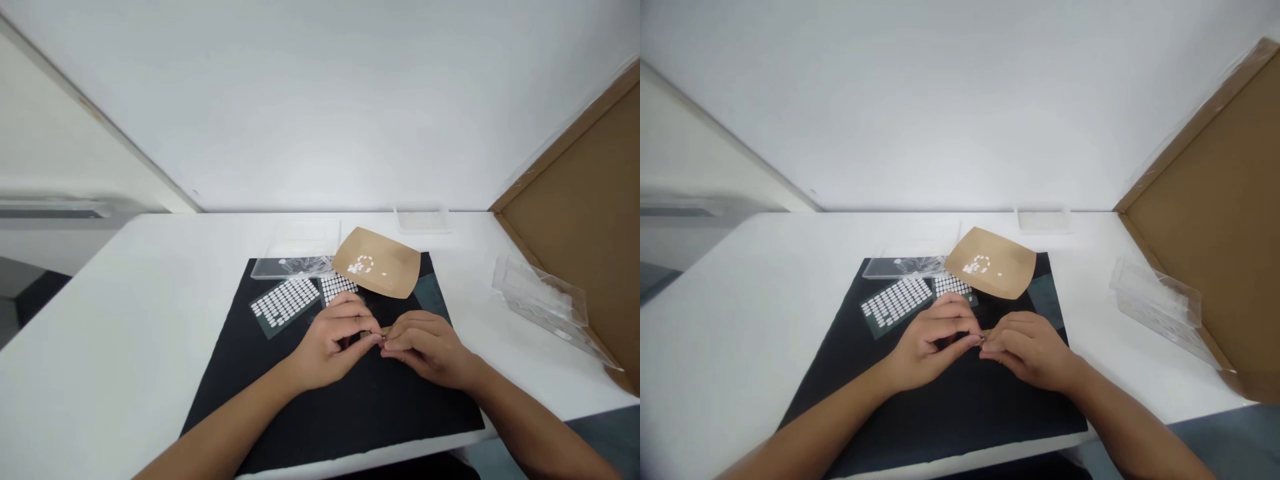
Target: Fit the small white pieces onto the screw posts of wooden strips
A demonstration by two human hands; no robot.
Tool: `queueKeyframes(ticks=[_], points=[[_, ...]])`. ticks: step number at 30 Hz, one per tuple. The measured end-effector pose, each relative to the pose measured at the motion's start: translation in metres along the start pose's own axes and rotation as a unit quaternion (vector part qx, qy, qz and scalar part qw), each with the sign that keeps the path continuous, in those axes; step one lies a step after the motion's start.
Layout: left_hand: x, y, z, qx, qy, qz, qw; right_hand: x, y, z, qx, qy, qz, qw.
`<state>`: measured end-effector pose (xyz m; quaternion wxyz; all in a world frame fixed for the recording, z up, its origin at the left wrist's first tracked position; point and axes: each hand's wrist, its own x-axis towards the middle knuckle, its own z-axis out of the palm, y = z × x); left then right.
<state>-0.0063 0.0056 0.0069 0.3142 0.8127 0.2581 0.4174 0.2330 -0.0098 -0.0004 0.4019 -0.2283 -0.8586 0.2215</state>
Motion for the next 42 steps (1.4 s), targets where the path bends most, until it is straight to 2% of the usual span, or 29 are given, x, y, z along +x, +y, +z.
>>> queueKeyframes(ticks=[5,11,13,16,19,25,33,42], points=[[0.002,0.001,-0.003,-0.048,-0.037,-0.048,0.997,-0.002,0.0,0.0,0.029,0.004,0.014,0.999],[-0.001,-0.001,-0.004,-0.142,-0.064,-0.127,0.98,0.001,-0.005,-0.003,0.074,0.009,0.056,0.996],[-0.003,-0.001,-0.002,-0.199,-0.066,-0.175,0.962,0.002,-0.007,-0.005,0.087,0.015,0.072,0.993],[-0.008,-0.001,0.002,-0.292,-0.076,-0.256,0.919,0.003,-0.009,-0.005,0.104,0.025,0.093,0.99],[-0.012,-0.004,0.006,-0.322,-0.075,-0.281,0.901,0.004,-0.011,-0.006,0.119,0.031,0.105,0.987],[-0.013,-0.008,0.007,-0.285,-0.056,-0.273,0.917,0.003,-0.01,-0.006,0.106,0.033,0.124,0.986],[-0.006,-0.001,0.006,-0.167,-0.04,-0.237,0.956,0.0,-0.002,-0.002,0.026,0.024,0.049,0.998],[-0.006,-0.003,0.005,-0.14,-0.015,-0.201,0.969,0.0,0.0,-0.002,-0.01,0.013,0.01,1.0]])
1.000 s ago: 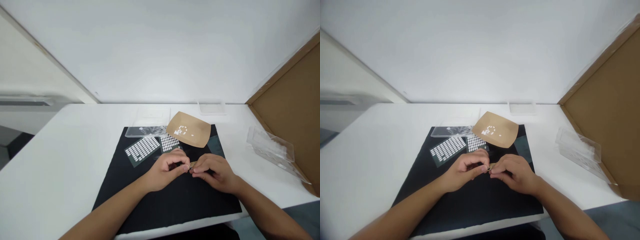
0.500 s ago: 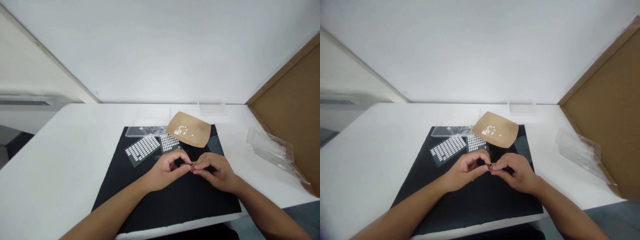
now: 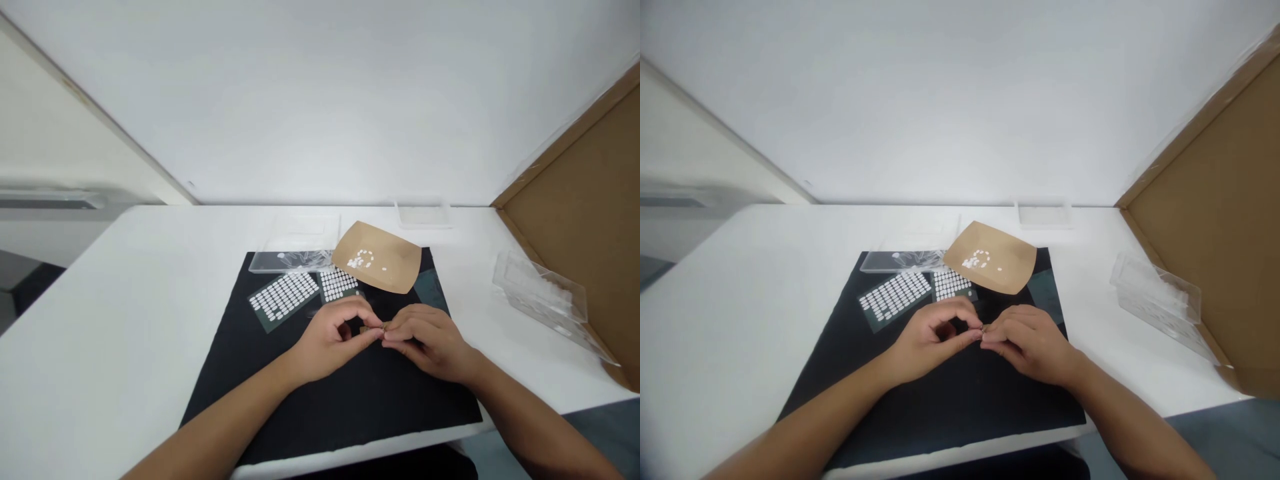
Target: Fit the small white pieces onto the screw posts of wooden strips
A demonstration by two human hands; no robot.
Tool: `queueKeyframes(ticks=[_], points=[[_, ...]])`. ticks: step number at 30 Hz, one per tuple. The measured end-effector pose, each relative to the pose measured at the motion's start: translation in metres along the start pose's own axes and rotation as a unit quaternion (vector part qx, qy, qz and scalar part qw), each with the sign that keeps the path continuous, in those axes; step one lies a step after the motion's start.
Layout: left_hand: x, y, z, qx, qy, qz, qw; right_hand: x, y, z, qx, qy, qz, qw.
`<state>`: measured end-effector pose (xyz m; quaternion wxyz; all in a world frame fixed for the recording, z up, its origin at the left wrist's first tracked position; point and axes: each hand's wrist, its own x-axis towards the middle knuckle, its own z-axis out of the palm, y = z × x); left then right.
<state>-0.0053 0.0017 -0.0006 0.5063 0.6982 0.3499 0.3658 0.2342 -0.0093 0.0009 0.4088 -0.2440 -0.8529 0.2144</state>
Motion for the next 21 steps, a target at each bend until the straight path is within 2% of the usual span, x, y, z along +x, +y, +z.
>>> queueKeyframes(ticks=[8,12,21], points=[[0.001,0.002,-0.008,0.038,-0.036,0.058,0.997,-0.002,0.002,0.001,-0.013,-0.026,-0.021,0.999],[0.001,0.007,-0.009,0.043,-0.053,0.04,0.997,-0.003,0.002,0.001,-0.006,-0.027,-0.016,0.999],[0.004,0.013,-0.016,-0.055,-0.132,0.041,0.989,0.001,-0.003,-0.004,0.103,-0.021,0.018,0.994]])
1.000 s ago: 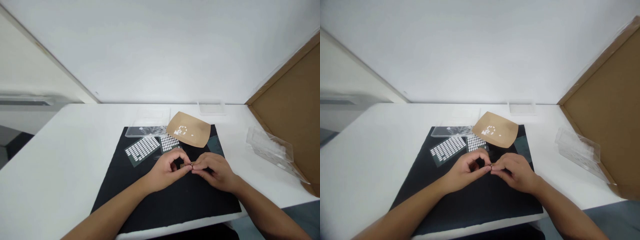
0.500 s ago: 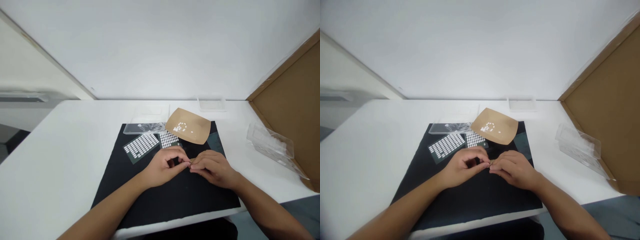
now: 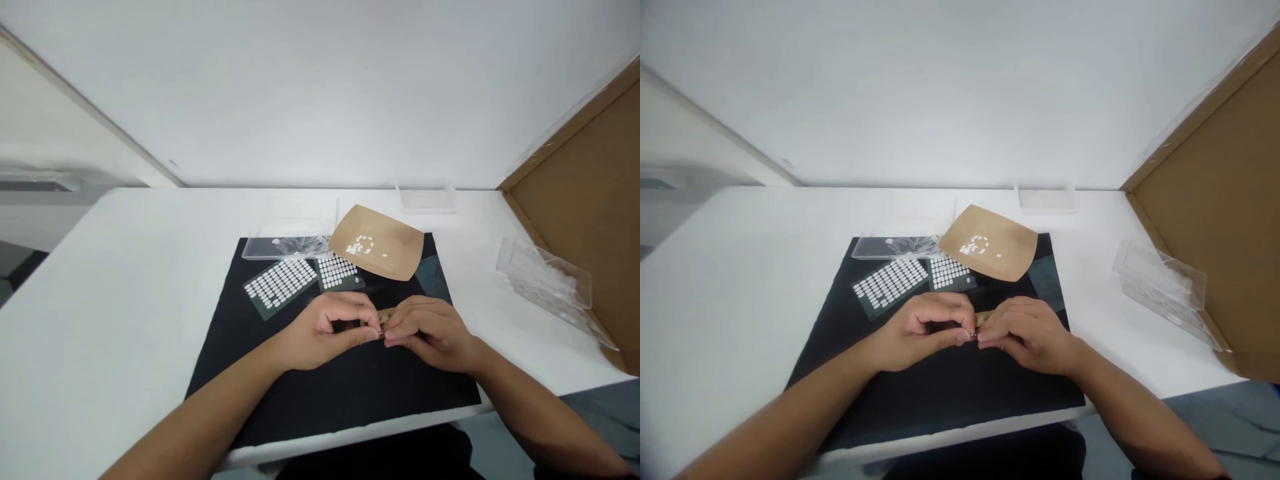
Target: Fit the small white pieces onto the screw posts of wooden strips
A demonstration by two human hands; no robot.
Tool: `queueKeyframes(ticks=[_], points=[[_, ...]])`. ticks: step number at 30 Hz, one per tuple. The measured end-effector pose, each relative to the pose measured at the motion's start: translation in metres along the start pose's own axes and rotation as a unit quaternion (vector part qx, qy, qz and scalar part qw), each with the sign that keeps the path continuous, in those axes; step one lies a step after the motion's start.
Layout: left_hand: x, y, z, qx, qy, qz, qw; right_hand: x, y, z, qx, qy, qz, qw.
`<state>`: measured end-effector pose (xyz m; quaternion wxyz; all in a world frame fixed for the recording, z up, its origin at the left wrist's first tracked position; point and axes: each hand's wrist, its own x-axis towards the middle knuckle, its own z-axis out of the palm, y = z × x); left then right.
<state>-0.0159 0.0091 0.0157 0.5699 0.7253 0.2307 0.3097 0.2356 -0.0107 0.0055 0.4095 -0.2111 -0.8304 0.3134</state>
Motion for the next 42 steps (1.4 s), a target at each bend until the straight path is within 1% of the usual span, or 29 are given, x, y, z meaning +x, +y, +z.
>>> queueKeyframes(ticks=[2,5,8,11,17,21,25,30,33,37,42], points=[[-0.001,0.0,0.0,-0.02,-0.011,-0.015,1.0,0.0,0.0,-0.001,0.006,0.004,0.01,1.0],[-0.002,0.0,0.002,-0.061,-0.022,-0.057,0.996,-0.001,0.001,0.0,0.013,0.01,0.024,1.0],[-0.003,-0.001,0.005,-0.123,-0.022,-0.1,0.987,-0.002,0.002,0.001,0.009,0.016,0.03,0.999],[-0.004,-0.002,0.008,-0.153,-0.016,-0.12,0.981,-0.001,0.001,0.001,0.0,0.02,0.037,0.999],[-0.005,-0.005,0.012,-0.174,0.007,-0.123,0.977,0.0,-0.003,-0.001,-0.007,0.023,0.067,0.997],[-0.007,-0.008,0.012,-0.155,0.023,-0.124,0.98,0.0,-0.003,-0.002,-0.02,0.022,0.078,0.997],[-0.006,-0.008,0.011,-0.121,0.021,-0.133,0.983,-0.001,0.0,-0.001,-0.029,0.013,0.065,0.997],[-0.005,-0.007,0.01,-0.093,0.017,-0.122,0.988,-0.003,0.003,0.0,-0.049,0.007,0.045,0.998],[-0.005,-0.008,0.01,-0.075,0.04,-0.112,0.99,-0.002,0.004,0.0,-0.068,0.017,0.032,0.997],[-0.006,-0.012,0.011,-0.09,0.058,-0.11,0.988,0.0,0.002,-0.001,-0.08,0.028,0.014,0.996],[-0.006,-0.014,0.013,-0.108,0.09,-0.133,0.981,0.001,0.0,-0.001,-0.093,0.035,0.004,0.995]])
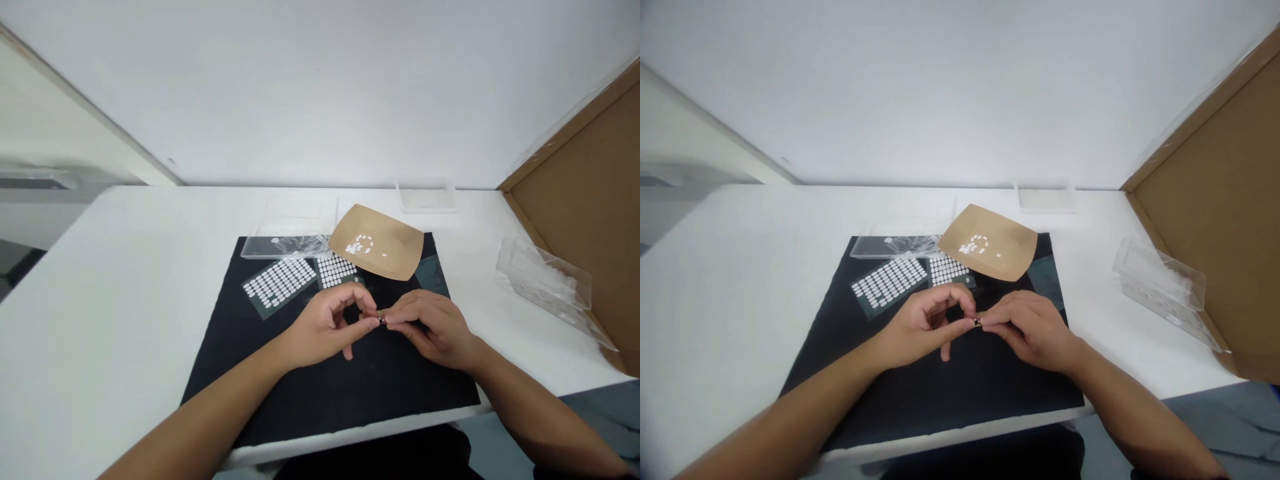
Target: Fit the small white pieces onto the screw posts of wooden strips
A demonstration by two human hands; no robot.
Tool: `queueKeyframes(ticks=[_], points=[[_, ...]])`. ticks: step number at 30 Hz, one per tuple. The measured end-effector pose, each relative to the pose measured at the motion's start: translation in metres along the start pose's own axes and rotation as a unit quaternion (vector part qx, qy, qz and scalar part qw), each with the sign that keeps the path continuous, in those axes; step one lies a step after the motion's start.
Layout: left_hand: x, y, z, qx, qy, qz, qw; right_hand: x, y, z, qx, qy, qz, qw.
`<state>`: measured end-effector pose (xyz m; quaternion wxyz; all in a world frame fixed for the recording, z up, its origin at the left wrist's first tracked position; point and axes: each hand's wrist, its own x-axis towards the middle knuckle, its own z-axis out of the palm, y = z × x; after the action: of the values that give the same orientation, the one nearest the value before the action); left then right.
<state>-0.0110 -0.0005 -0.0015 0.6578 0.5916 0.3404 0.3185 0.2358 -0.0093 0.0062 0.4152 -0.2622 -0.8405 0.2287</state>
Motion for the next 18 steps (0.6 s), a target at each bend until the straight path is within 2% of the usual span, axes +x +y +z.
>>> queueKeyframes(ticks=[7,12,18], points=[[0.001,0.002,0.0,0.02,-0.008,0.03,0.999,-0.001,0.0,0.0,-0.008,-0.005,-0.007,1.0],[0.001,0.006,-0.001,0.05,-0.018,0.026,0.998,0.0,-0.001,0.0,-0.02,-0.005,-0.007,1.0],[0.0,0.013,-0.001,0.097,-0.028,0.064,0.993,0.001,-0.003,-0.002,-0.012,0.001,-0.011,1.0]])
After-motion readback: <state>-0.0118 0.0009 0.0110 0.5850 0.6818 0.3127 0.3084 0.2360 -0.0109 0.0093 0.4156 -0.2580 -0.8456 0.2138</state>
